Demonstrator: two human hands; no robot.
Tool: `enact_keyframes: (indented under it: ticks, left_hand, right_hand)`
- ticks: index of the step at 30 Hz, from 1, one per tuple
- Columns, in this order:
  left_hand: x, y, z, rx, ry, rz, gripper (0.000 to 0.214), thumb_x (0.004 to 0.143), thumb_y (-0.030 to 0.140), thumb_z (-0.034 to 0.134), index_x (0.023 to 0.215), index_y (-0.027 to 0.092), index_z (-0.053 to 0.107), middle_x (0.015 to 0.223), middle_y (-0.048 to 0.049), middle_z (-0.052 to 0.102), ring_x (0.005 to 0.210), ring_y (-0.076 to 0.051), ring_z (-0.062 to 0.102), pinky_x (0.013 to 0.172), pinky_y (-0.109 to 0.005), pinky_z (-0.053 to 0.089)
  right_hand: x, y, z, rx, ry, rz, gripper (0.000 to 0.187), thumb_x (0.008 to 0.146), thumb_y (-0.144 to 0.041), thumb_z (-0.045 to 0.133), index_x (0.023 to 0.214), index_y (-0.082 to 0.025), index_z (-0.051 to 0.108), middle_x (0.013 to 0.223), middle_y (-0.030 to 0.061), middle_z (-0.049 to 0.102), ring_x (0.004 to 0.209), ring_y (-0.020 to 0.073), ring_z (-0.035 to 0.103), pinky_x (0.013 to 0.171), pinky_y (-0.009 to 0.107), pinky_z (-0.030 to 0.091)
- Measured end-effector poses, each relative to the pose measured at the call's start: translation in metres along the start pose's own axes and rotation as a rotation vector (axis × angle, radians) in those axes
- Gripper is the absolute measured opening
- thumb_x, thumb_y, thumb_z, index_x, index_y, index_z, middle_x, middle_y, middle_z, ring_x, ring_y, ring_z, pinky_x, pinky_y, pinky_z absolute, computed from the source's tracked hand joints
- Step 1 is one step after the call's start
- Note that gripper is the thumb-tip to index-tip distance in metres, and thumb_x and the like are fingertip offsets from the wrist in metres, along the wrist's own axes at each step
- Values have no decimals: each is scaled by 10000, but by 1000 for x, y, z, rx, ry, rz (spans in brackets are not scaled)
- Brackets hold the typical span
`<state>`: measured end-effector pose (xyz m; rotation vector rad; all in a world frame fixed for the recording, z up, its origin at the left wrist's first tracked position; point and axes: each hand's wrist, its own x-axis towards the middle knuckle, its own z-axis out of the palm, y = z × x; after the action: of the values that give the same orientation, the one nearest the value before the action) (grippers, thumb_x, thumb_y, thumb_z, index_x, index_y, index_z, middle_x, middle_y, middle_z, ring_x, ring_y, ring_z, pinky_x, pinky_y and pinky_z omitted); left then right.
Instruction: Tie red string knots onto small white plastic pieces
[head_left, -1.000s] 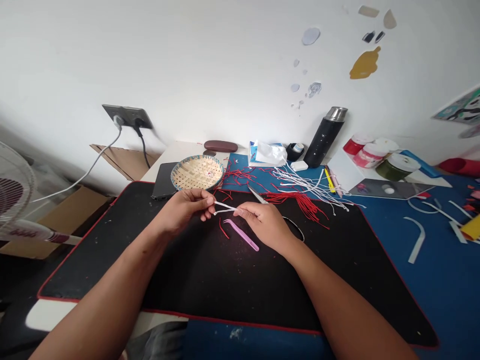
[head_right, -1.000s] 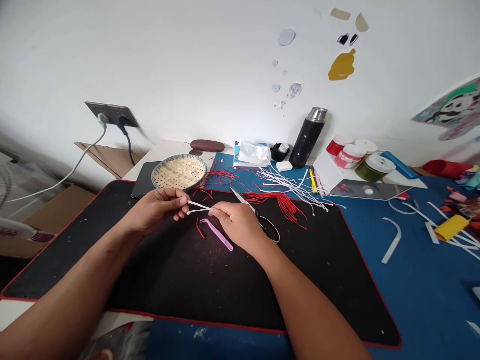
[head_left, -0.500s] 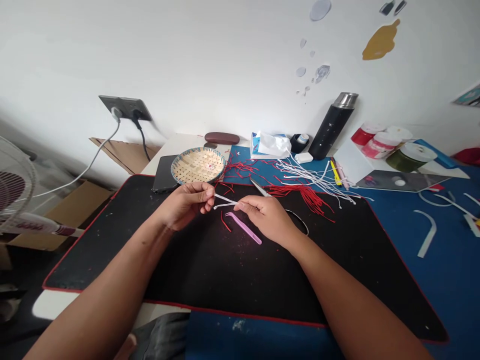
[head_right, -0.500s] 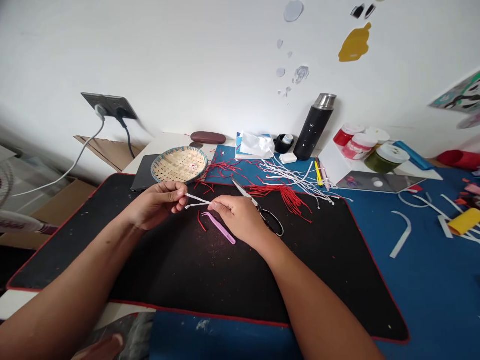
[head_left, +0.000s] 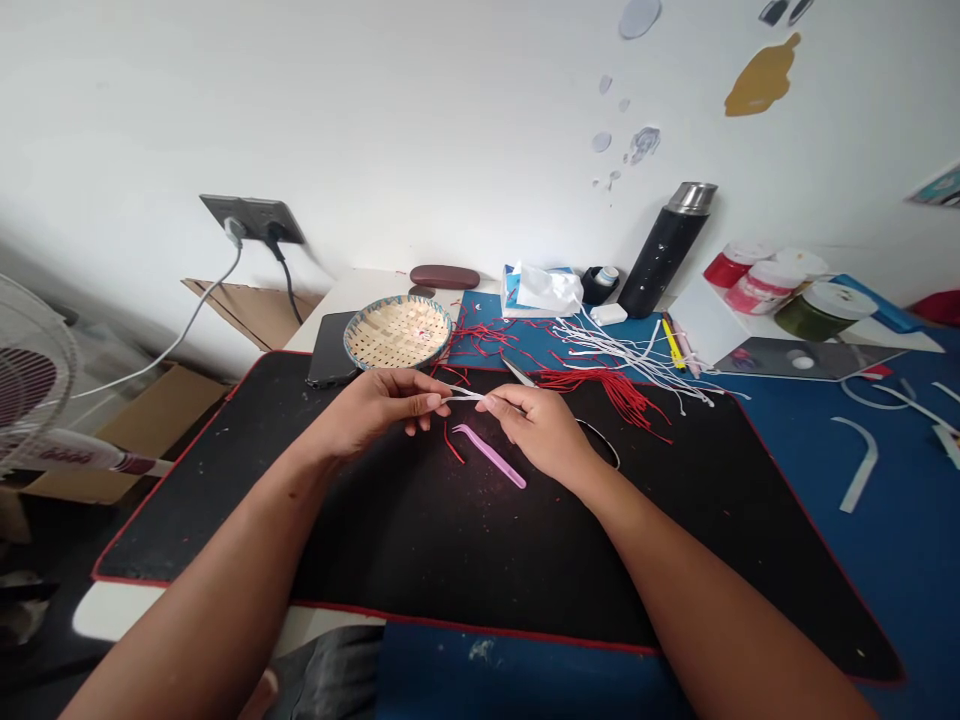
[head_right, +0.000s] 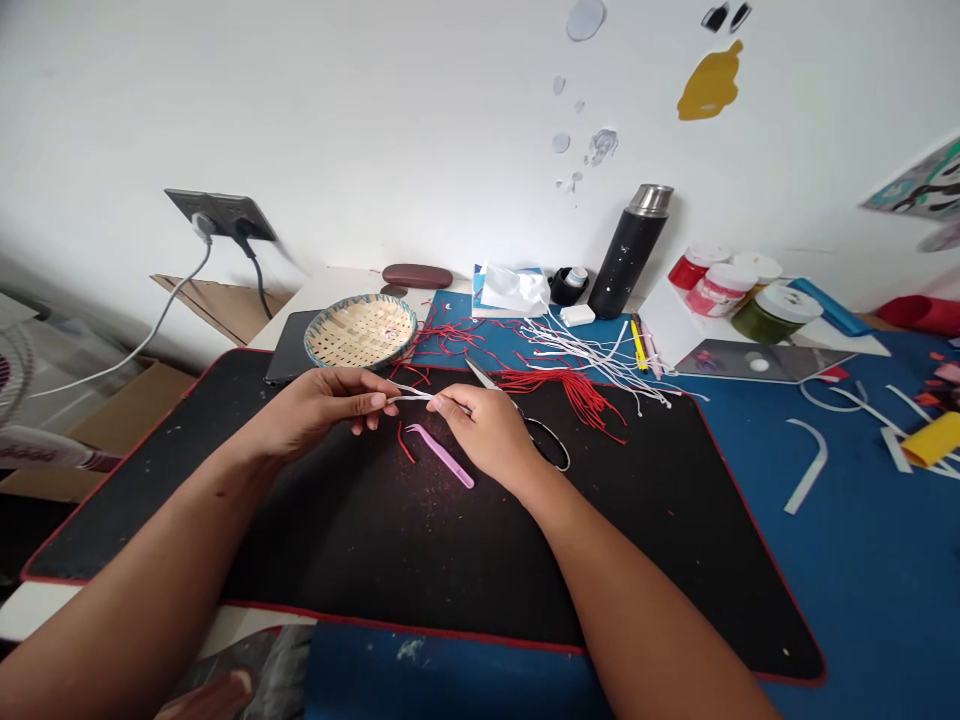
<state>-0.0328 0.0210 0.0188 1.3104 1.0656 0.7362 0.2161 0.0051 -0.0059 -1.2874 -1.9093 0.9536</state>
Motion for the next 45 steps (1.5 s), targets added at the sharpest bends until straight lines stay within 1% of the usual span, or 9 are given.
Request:
enact_keyframes:
  ticks: [5,14,18,21,30,33,37,42,45]
  left_hand:
    - [0,0,1,34,14,-28,336,731,389,905,966,161,831,841,-84,798,628,-142,627,559,-247,496]
    - [1,-3,0,58,10,11,279,759,395,879,887,161,798,809,-58,768,603,-123,611,570,-242,497]
    - [0,1,2,16,-12,13,260,755,391,884,813,163,775,763,-45,745,602,-123,610,559,-236,472]
    - [0,0,3,-42,5,16,258,738,382,898,782,164,769,732,-40,735,584,-120,599,541,-234,453]
    - [2,-6,6,-238,16,6,277,692,337,924,756,178,707,620,3,673,525,-104,556,497,-213,400]
    - [3,-6,6,-158,62,13,275,676,327,921,745,172,705,657,-1,685,530,-104,564,486,-216,385]
    - [7,-8,3,54,149,41,246,712,356,881,783,164,744,701,-24,715,571,-125,597,511,-234,415]
    - [7,-10,1,163,167,45,279,772,427,820,845,165,760,800,-63,776,626,-156,648,548,-255,483]
    - [6,-9,4,228,198,65,293,801,448,787,861,164,750,798,-63,776,617,-161,648,553,-265,502]
  right_hand:
    - [0,0,1,13,-13,8,304,1041,-362,555,1001,-207,813,653,-12,662,574,133,526,581,261,334]
    - [0,-1,2,23,-15,11,284,1032,-362,579,990,-211,817,617,-20,644,566,134,526,586,258,350]
    - [0,-1,1,42,-18,2,285,1034,-354,573,990,-211,816,600,-24,632,554,131,529,585,254,360]
    - [-1,-2,1,53,-32,0,292,1036,-349,565,982,-207,814,565,-29,606,546,132,530,589,253,369]
    - [0,-1,0,70,-45,-7,302,1038,-347,552,981,-203,811,535,-41,569,505,122,500,579,251,374]
    - [0,0,1,52,-24,-1,297,1033,-327,552,974,-205,817,568,-29,606,529,127,527,588,253,380]
    - [0,2,1,31,-19,0,302,1031,-325,549,978,-208,823,597,-15,638,565,139,562,602,261,382]
    - [0,3,2,23,-4,9,299,1032,-319,548,981,-211,822,640,-5,679,584,144,582,596,265,378]
    - [1,3,2,9,-10,9,283,1032,-305,557,970,-220,819,750,13,755,670,161,647,629,273,400]
